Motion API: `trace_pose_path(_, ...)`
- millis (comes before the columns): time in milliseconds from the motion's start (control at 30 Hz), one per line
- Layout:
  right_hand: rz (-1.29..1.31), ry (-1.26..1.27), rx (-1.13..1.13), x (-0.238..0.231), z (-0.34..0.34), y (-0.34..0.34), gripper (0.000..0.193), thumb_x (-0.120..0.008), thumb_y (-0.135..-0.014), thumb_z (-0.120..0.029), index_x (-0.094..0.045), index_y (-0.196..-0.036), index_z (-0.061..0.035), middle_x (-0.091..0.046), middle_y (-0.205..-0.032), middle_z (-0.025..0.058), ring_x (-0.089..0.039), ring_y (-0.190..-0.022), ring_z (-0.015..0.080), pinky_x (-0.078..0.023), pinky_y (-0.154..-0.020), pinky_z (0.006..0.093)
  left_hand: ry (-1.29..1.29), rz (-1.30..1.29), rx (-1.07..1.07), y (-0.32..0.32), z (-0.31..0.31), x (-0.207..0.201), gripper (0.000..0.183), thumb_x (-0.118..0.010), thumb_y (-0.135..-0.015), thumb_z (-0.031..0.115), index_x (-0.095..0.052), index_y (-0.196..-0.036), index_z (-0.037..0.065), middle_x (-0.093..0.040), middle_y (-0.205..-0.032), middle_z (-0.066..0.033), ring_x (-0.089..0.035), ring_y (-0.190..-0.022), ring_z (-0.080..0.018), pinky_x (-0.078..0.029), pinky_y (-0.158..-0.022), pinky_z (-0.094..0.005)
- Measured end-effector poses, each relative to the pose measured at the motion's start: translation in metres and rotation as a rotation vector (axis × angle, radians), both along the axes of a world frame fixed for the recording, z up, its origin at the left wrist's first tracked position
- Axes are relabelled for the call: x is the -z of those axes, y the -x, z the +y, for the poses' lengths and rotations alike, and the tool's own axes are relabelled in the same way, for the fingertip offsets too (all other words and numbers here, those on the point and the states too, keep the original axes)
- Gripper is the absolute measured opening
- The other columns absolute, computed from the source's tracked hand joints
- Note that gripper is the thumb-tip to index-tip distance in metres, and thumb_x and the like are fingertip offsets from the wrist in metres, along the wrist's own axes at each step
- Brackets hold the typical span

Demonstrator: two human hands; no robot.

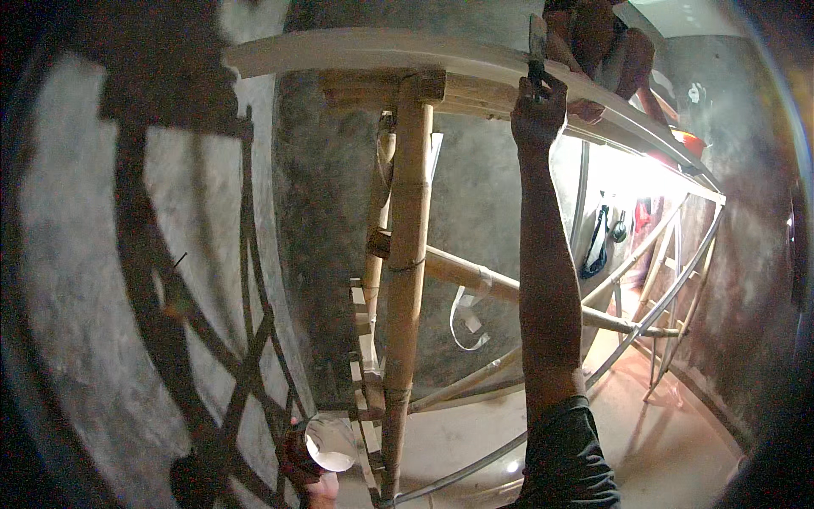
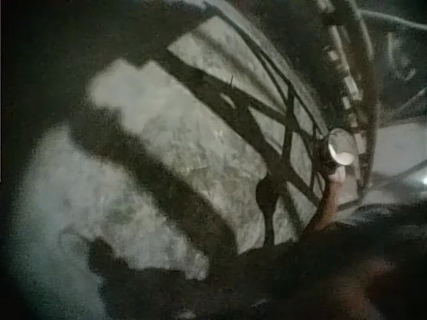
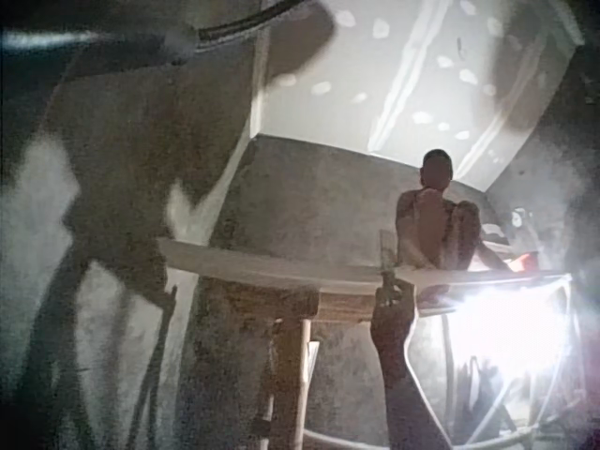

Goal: The person paints a bamboo scaffolding structure using a paintbrush and a small can of white paint. They repeatedly dip the brush into the can and apply paint to the bamboo poles and joints.

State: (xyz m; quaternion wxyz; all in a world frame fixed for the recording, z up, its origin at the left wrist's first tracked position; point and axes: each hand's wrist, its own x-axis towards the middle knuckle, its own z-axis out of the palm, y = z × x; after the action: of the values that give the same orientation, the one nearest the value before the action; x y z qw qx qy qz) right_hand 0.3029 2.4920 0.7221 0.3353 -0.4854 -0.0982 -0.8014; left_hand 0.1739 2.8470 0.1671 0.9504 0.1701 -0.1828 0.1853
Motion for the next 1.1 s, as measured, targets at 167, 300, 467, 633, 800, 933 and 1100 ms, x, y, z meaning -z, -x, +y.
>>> trace_pose_path(167,-0.058,0.054,0.131,0.017,0.045,-0.008,0.036,-0.072,-0.088,-0.025,-0.059,-0.115,-0.0052,-0.069,-0.097,0.0156,-0.068,-0.090,0.0285,-0.051,-0.081,0.0403,-0.108,0.084,-0.071,0.001,0.014,0.009,0.060,-0.040,-0.102,0.043,-0.037,-0.150,0.007,-0.039,-0.155,-0.0047,-0.043,-0.137,-0.0252,-0.029,-0.118,-0.0457)
trace_pose_path(300,-0.080,0.206,-0.212,0.031,0.107,-0.019,0.026,-0.069,-0.088,-0.018,-0.057,-0.107,-0.0040,-0.069,-0.104,0.0148,-0.066,-0.089,0.0259,-0.052,-0.079,0.0371,0.015,0.047,-0.075,0.010,0.019,0.015,0.058,-0.040,-0.102,0.042,-0.039,-0.148,0.007,-0.040,-0.154,-0.0047,-0.043,-0.136,-0.0242,-0.028,-0.118,-0.0455)
trace_pose_path(467,-0.152,0.274,-0.060,0.046,0.157,-0.047,0.023,-0.064,-0.085,-0.007,-0.055,-0.105,-0.0031,-0.063,-0.092,0.0174,-0.064,-0.084,0.0354,-0.051,-0.074,0.0437,-0.231,0.037,-0.180,0.001,0.030,0.033,0.057,-0.043,-0.100,0.042,-0.041,-0.146,0.008,-0.042,-0.153,-0.0053,-0.042,-0.137,-0.0238,-0.028,-0.119,-0.0453)
trace_pose_path(633,0.234,0.521,-0.359,0.096,0.226,0.027,0.025,-0.067,-0.087,-0.012,-0.058,-0.107,-0.0018,-0.066,-0.105,0.0197,-0.065,-0.095,0.0380,-0.050,-0.082,0.0446,0.034,0.063,-0.111,0.020,0.033,0.023,0.051,-0.052,-0.098,0.030,-0.044,-0.143,0.008,-0.044,-0.152,-0.0060,-0.042,-0.137,-0.0248,-0.031,-0.117,-0.0456)
trace_pose_path(800,0.867,0.910,-0.816,0.171,0.211,0.083,0.031,-0.059,-0.099,-0.027,-0.063,-0.121,-0.0049,-0.069,-0.106,0.0108,-0.064,-0.093,0.0175,-0.050,-0.086,0.0338,0.057,0.091,-0.180,0.036,0.047,-0.004,0.047,-0.053,-0.099,0.027,-0.050,-0.140,0.005,-0.049,-0.147,-0.0067,-0.046,-0.133,-0.0249,-0.032,-0.116,-0.0455)
trace_pose_path(933,1.305,1.300,-0.663,0.245,0.176,0.127,0.022,-0.066,-0.092,-0.018,-0.068,-0.112,-0.0082,-0.072,-0.098,0.0105,-0.072,-0.084,0.0216,-0.057,-0.076,0.0363,0.183,0.220,-0.076,0.033,0.046,-0.054,0.046,-0.044,-0.102,0.033,-0.054,-0.137,0.005,-0.056,-0.140,-0.0079,-0.054,-0.126,-0.0220,-0.038,-0.112,-0.0422)
trace_pose_path(1100,1.091,1.540,-0.293,0.319,0.196,0.147,0.027,-0.067,-0.088,-0.013,-0.066,-0.114,-0.0113,-0.066,-0.091,0.0097,-0.069,-0.071,0.0282,-0.057,-0.057,0.0406,0.024,0.208,-0.259,0.043,0.051,-0.098,0.049,-0.038,-0.103,0.035,-0.056,-0.136,0.005,-0.064,-0.126,-0.0058,-0.058,-0.118,-0.0209,-0.042,-0.107,-0.0401)
